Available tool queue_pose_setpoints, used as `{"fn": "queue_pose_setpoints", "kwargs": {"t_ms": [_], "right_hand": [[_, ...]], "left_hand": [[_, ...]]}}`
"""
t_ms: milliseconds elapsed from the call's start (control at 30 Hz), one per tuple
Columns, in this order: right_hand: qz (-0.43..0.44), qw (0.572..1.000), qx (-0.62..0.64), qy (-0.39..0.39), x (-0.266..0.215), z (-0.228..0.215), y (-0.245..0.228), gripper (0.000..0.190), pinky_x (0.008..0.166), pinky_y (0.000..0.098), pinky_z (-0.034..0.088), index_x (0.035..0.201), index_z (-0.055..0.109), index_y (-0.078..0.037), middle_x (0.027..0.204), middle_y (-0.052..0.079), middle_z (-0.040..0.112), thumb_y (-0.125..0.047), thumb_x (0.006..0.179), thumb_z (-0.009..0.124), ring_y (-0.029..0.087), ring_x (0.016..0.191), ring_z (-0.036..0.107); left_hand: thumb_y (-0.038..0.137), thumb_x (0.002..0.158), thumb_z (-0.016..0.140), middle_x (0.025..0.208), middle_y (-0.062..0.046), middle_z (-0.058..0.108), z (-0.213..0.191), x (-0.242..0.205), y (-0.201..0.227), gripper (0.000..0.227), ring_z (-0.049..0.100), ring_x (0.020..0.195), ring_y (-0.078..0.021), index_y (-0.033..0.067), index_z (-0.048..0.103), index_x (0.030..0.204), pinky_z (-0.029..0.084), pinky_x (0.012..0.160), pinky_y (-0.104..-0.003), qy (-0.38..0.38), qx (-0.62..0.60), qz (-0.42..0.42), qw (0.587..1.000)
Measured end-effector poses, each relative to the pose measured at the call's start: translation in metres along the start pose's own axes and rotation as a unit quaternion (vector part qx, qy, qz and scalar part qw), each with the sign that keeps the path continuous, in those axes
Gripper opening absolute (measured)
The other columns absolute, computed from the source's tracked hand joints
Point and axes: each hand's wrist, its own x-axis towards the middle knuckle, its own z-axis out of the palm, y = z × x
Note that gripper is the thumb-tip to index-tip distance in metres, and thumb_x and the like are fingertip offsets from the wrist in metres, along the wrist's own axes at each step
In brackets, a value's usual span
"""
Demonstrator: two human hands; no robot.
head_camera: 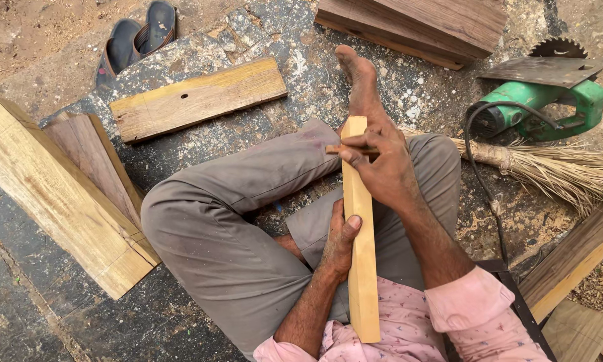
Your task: The person sits cross-legged on the floor and smooths the edges and surfaces of a rectangular wooden plank using a small handheld sanding block. They repeatedly rub the block along the plank's length and edges, occasionally rotating the plank to access different sides.
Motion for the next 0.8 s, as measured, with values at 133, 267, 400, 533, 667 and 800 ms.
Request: {"fn": "queue_pose_setpoints", "kwargs": {"t_ms": [133, 267, 400, 533, 667, 800], "right_hand": [[-0.056, 0.995, -0.063, 0.045, -0.015, 0.000, -0.008, 0.030, 0.083, 0.0315, 0.059, 0.102, 0.079, -0.006, 0.099, 0.006, 0.062, -0.028, 0.084, 0.085, 0.018, 0.098, 0.066], [-0.077, 0.996, -0.036, 0.011, -0.005, 0.007, -0.014, 0.028, 0.085, 0.0316, 0.058, 0.102, 0.080, -0.009, 0.098, 0.005, 0.062, -0.026, 0.082, 0.087, 0.018, 0.099, 0.066], [-0.100, 0.993, -0.049, 0.031, -0.010, 0.023, -0.014, 0.027, 0.088, 0.0344, 0.054, 0.102, 0.080, -0.009, 0.099, 0.005, 0.062, -0.027, 0.083, 0.088, 0.020, 0.101, 0.062], [-0.089, 0.992, -0.081, 0.043, -0.014, 0.033, -0.017, 0.028, 0.088, 0.0363, 0.051, 0.101, 0.082, -0.011, 0.097, 0.006, 0.060, -0.030, 0.081, 0.089, 0.021, 0.096, 0.059], [-0.090, 0.991, -0.100, 0.010, 0.000, 0.027, -0.019, 0.029, 0.083, 0.0358, 0.050, 0.096, 0.082, -0.011, 0.096, 0.004, 0.062, -0.032, 0.077, 0.089, 0.021, 0.096, 0.059], [-0.124, 0.988, -0.088, 0.005, 0.035, 0.032, -0.019, 0.026, 0.085, 0.0356, 0.051, 0.099, 0.081, -0.007, 0.099, 0.006, 0.061, -0.029, 0.086, 0.088, 0.022, 0.100, 0.059]], "left_hand": [[0.079, 0.075, 0.063, 0.113, -0.010, 0.055, 0.000, -0.005, 0.007, 0.108, 0.057, 0.098, -0.0166, 0.0036, 0.036, 0.147, 0.052, 0.084, -0.034, -0.005, 0.068, 0.030, 0.997], [0.080, 0.075, 0.062, 0.114, -0.011, 0.053, -0.005, -0.007, 0.015, 0.111, 0.055, 0.100, -0.0175, 0.0022, 0.035, 0.148, 0.050, 0.086, -0.035, -0.014, 0.055, 0.065, 0.996], [0.081, 0.073, 0.062, 0.115, -0.013, 0.051, -0.010, -0.016, 0.014, 0.113, 0.054, 0.100, -0.0193, -0.0004, 0.036, 0.147, 0.050, 0.085, -0.037, 0.021, 0.032, 0.065, 0.997], [0.082, 0.071, 0.061, 0.118, -0.012, 0.054, -0.013, -0.016, 0.015, 0.114, 0.055, 0.102, -0.0185, 0.0016, 0.035, 0.148, 0.051, 0.087, -0.036, 0.036, 0.044, 0.042, 0.998], [0.083, 0.071, 0.058, 0.115, -0.014, 0.054, -0.013, -0.009, 0.016, 0.114, 0.056, 0.100, -0.0201, 0.0001, 0.036, 0.147, 0.051, 0.086, -0.038, 0.028, 0.069, 0.041, 0.996], [0.085, 0.072, 0.057, 0.119, -0.013, 0.053, -0.015, -0.013, 0.011, 0.115, 0.054, 0.107, -0.0198, -0.0004, 0.035, 0.147, 0.049, 0.094, -0.039, 0.034, 0.094, 0.057, 0.993]]}}
